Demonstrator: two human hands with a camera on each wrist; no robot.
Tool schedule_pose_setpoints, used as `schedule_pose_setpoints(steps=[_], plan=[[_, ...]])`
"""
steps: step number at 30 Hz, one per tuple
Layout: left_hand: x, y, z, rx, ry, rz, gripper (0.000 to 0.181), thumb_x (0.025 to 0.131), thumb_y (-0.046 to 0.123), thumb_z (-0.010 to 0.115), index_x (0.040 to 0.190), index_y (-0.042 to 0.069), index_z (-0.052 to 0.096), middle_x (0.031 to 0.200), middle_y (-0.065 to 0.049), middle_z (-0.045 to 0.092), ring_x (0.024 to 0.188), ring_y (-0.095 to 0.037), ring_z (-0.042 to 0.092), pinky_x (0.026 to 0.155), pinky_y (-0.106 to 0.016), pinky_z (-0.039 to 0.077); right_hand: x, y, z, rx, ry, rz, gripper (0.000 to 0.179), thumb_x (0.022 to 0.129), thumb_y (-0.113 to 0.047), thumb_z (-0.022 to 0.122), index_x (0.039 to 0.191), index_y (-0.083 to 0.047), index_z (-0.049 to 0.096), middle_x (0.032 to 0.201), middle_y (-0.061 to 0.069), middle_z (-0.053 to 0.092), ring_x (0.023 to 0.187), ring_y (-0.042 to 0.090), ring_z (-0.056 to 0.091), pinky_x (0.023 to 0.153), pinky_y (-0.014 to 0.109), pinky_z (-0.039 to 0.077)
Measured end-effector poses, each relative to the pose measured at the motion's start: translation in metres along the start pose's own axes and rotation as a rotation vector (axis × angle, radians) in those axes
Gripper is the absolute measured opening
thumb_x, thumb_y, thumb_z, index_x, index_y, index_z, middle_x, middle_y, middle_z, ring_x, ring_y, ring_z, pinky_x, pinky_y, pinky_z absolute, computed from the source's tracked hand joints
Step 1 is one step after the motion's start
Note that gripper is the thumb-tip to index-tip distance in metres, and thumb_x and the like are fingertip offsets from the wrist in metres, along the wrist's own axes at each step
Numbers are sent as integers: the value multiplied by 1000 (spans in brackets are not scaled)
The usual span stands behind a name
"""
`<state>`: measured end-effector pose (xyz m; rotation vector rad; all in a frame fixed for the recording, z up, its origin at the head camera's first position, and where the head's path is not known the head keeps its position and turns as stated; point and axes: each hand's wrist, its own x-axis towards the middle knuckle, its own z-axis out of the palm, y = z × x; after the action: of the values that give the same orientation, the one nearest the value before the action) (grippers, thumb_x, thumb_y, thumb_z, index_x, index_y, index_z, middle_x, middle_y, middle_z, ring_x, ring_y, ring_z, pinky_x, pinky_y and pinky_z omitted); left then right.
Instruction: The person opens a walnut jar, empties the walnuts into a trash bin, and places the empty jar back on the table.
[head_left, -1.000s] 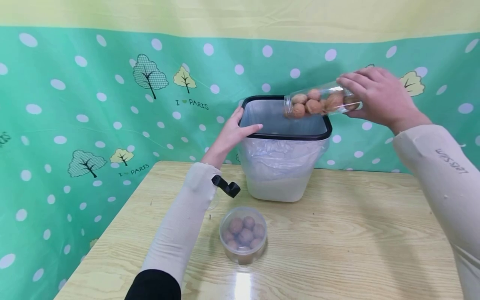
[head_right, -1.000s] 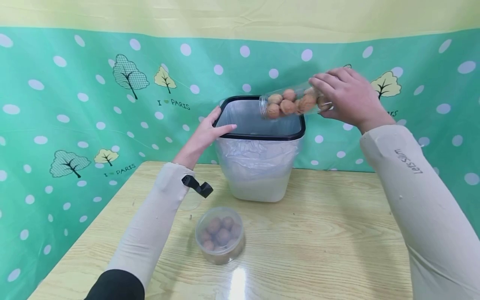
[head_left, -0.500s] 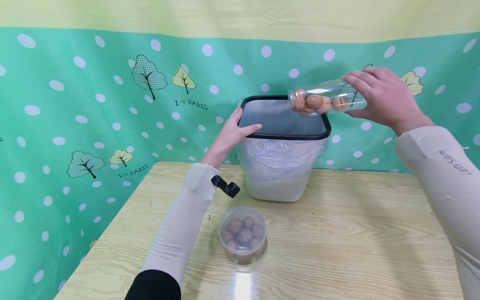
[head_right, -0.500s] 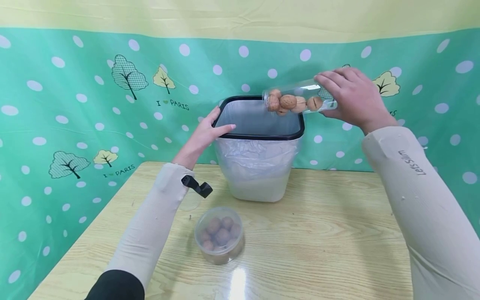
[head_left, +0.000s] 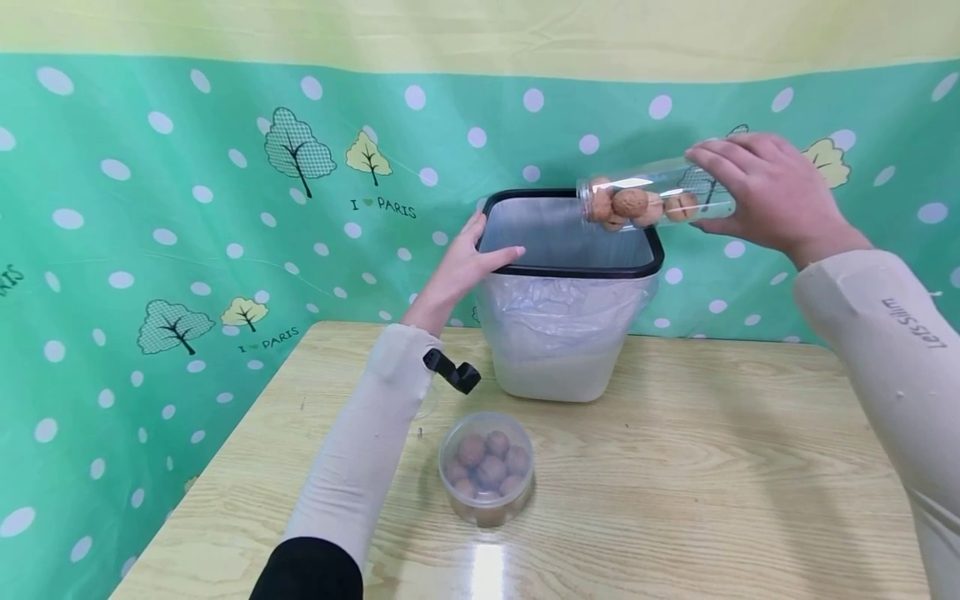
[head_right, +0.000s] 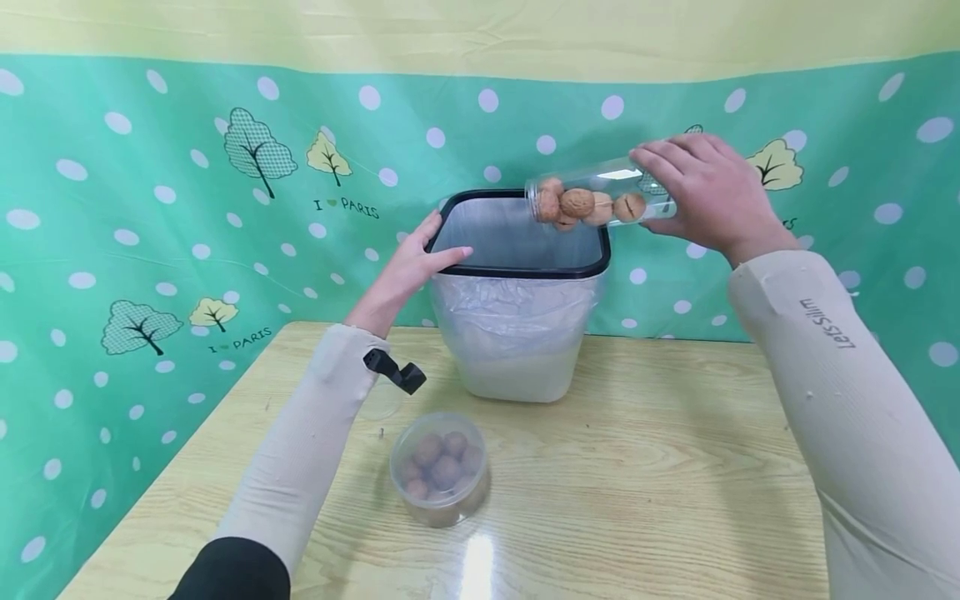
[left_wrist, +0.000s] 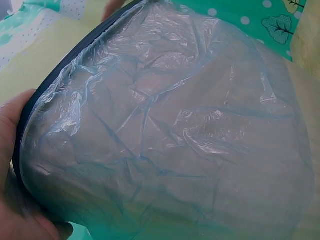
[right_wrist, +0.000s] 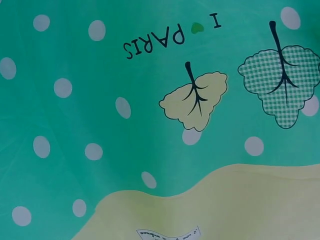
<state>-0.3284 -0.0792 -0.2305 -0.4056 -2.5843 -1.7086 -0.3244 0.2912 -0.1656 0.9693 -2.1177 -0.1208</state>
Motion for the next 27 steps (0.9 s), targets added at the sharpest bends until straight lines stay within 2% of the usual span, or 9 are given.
schedule_pose_setpoints(steps=[27], plan=[[-1, -1, 0, -8, -1, -8, 94, 82, 40, 70, 152, 14, 13, 158, 8, 6, 144, -11, 2, 116, -34, 13, -1, 0, -2, -1, -78, 14, 98, 79, -81, 17, 141, -9, 40, 135, 18, 50, 121, 39, 42, 114, 41, 22]])
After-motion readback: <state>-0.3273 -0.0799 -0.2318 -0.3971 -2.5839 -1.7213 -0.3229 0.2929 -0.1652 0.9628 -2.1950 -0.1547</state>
